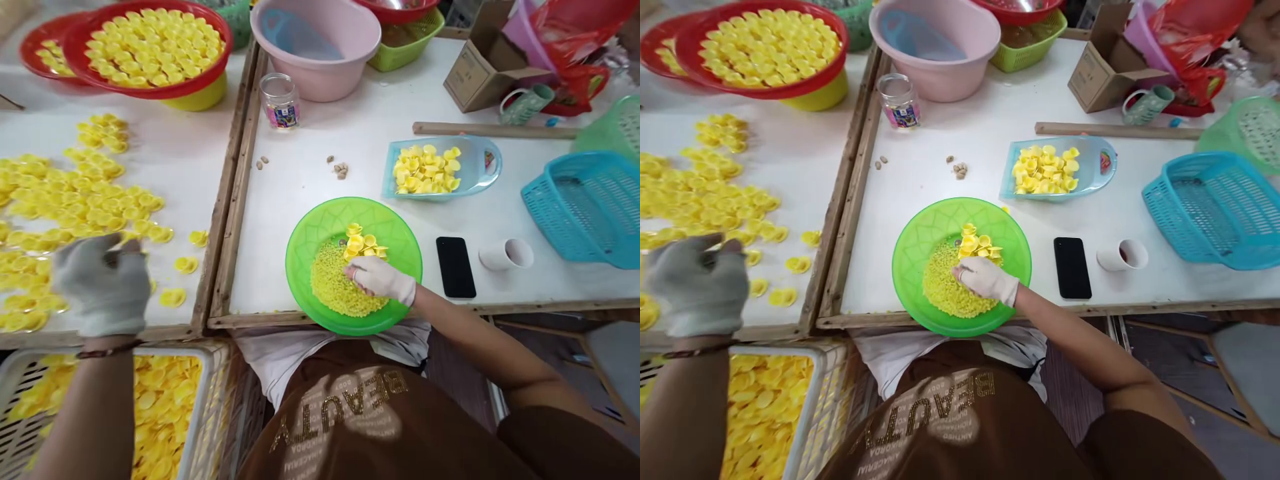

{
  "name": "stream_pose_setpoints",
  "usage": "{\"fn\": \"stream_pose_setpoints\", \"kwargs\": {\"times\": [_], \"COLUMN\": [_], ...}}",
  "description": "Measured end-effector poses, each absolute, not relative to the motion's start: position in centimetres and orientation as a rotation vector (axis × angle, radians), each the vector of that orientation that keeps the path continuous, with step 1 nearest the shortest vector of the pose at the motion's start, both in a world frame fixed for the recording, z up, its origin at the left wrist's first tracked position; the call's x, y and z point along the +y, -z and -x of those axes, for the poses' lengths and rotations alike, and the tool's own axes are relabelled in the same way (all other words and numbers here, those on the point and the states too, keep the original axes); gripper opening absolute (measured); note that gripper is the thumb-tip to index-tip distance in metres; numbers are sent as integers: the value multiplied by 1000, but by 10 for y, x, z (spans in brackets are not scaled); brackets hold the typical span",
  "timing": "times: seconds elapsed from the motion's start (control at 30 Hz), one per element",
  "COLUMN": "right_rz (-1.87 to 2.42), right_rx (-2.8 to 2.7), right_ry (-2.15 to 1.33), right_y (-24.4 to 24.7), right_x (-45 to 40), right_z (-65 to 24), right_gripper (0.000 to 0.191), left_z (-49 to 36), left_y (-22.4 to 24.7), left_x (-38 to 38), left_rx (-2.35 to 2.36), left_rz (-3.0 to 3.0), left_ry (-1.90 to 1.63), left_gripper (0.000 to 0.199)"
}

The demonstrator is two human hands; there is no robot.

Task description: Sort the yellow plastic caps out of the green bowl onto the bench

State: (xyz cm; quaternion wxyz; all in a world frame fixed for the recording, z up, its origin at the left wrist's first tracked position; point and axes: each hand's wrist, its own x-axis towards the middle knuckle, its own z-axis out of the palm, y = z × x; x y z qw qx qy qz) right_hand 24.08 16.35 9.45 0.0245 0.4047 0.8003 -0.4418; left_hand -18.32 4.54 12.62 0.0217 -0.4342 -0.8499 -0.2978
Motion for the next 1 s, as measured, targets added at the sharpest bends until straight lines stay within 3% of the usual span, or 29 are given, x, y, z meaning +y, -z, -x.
{"fn": "stream_pose_setpoints", "kwargs": {"times": [0.1, 0.2, 0.27, 0.4, 0.57, 0.67, 0.83, 1.0], "right_rz": [-1387, -1515, -1502, -1546, -1653, -1661, -1686, -1709], "right_rx": [2278, 1323, 819, 675, 816, 984, 1264, 1463], "right_ry": [2021, 3059, 3364, 3520, 3555, 3632, 3683, 3690], "right_y": [-100, -106, -109, -113, -118, -124, -136, -142], "right_x": [172, 179, 181, 181, 179, 179, 175, 169], "right_z": [-250, -255, -255, -253, -247, -239, -214, -197], "right_gripper": [35, 31, 33, 38, 42, 43, 46, 47], "left_z": [85, -1, -39, -72, -69, -64, -67, -73], "left_y": [-138, -131, -120, -97, -98, -108, -114, -106], "left_x": [86, 131, 159, 197, 189, 163, 125, 115], "left_rx": [-2499, -2636, -2712, -2887, -2851, -2985, -3233, -3172], "left_rz": [1779, 2318, 2481, 2533, 2495, 2417, 2145, 1648], "left_ry": [1159, 1278, 1119, 834, 901, 1277, 2318, 2919], "left_gripper": [32, 26, 24, 12, 9, 14, 34, 39]}}
